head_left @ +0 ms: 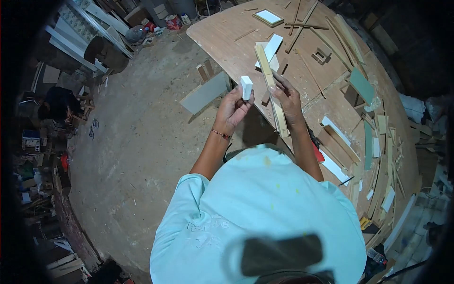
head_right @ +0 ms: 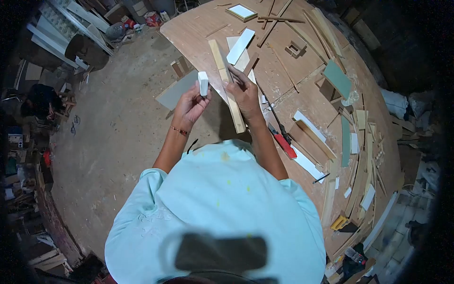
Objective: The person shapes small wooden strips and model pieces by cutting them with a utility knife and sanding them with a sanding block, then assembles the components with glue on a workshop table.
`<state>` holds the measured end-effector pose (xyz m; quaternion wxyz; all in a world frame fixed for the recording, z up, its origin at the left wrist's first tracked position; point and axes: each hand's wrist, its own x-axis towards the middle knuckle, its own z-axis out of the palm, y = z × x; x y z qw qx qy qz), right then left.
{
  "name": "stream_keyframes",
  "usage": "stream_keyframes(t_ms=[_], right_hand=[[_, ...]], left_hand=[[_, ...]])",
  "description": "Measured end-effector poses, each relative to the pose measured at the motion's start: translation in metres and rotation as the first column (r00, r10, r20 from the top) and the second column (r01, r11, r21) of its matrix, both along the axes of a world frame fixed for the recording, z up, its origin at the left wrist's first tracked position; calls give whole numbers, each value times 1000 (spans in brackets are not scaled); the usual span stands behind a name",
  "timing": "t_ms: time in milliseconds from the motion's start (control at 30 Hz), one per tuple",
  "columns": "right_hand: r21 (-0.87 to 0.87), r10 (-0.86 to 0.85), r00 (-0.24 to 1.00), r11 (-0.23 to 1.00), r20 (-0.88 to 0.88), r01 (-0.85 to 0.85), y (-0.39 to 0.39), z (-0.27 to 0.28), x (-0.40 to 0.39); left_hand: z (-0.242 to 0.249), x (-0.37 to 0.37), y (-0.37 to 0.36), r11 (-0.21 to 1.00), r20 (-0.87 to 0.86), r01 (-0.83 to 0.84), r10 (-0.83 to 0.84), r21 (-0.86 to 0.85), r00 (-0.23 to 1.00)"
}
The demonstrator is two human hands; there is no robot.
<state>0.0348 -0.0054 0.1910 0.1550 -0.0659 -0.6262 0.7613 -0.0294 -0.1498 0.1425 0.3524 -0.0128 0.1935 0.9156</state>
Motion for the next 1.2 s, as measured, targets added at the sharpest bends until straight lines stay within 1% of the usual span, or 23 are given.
stream_keyframes(t_ms=[33, 67, 100, 133, 200, 267, 300, 333, 433, 500, 600, 667, 733, 800, 867, 900, 933, 967, 1000, 1067, 1100, 1133, 1200], right_hand=[[62, -9, 999, 998, -41, 12, 1, -1, 0], [63, -11, 999, 998, -30, 13, 5, -5, -3], [196, -46, 997, 979, -62, 57, 10, -11, -7], [321, -75, 992, 941, -102, 105, 12, -12, -10], [345, -88, 990, 931, -107, 120, 13, -9, -13], [548, -108, 954, 798, -281, 252, 14, -8, -15], [618, -154, 958, 737, -240, 274, 13, -8, -14], [621, -155, 959, 735, -238, 273, 12, -7, -14], [706, -139, 947, 637, -288, 309, 15, -8, -18], [707, -173, 946, 631, -273, 319, 24, -8, -23], [712, -254, 942, 617, -221, 334, 44, -9, -34], [546, -240, 958, 787, -158, 287, 61, -12, -41], [496, -239, 965, 829, -105, 259, 71, -15, -36], [416, -120, 987, 896, -106, 154, 76, -18, -30], [460, -46, 993, 883, -107, 90, 65, -10, -20], [582, -13, 990, 808, -140, 93, 60, -7, -17], [693, 12, 986, 713, -167, 108, 58, -4, -17], [746, -3, 988, 655, -154, 119, 61, -7, -21], [747, -12, 988, 653, -155, 125, 64, -7, -26], [471, -51, 998, 880, -30, 59, 73, -9, -45], [538, -47, 998, 840, -50, 66, 80, -17, -55], [536, -51, 998, 841, -47, 68, 76, -13, -52], [599, -95, 995, 798, 15, 67, 64, -3, -48]], left_hand=[[2, -2, 4, 1000, 88, -29, 29, 3, 996], [5, -2, 7, 998, 176, -60, 59, 3, 983], [9, -1, 10, 996, 210, -81, 84, -26, 974], [9, 0, 11, 996, 213, -82, 85, -27, 973], [13, -4, 13, 995, 254, -101, 97, 3, 962], [14, -9, 19, 992, 249, -124, 126, -25, 960], [12, -10, 23, 987, 259, -148, 157, -55, 953], [9, -9, 27, 988, 262, -146, 155, -52, 953], [2, -6, 41, 989, 204, -133, 145, -72, 968], [-4, -2, 46, 997, 12, -13, 14, -79, 1000], [-1, 2, 53, 992, 15, 76, -75, -98, 997], [-3, 4, 57, 989, 2, 110, -111, -100, 994], [-5, 2, 62, 986, -7, 136, -137, -101, 991], [-5, -3, 63, 977, -52, 48, -60, -207, 997], [-1, -8, 62, 963, -100, -6, -22, -270, 995], [1, -10, 66, 946, -142, -24, -23, -324, 990], [1, -13, 68, 948, -150, -19, -31, -317, 988], [-3, -15, 65, 933, -279, -32, -74, -358, 957], [-6, -15, 63, 916, -397, -52, -120, -398, 910], [-3, -7, 66, 921, -397, -15, -153, -390, 905], [-2, -7, 68, 913, -393, -32, -143, -406, 908], [-1, -7, 69, 907, -396, -52, -130, -418, 909], [-4, -17, 62, 901, -421, -53, -149, -431, 895]])
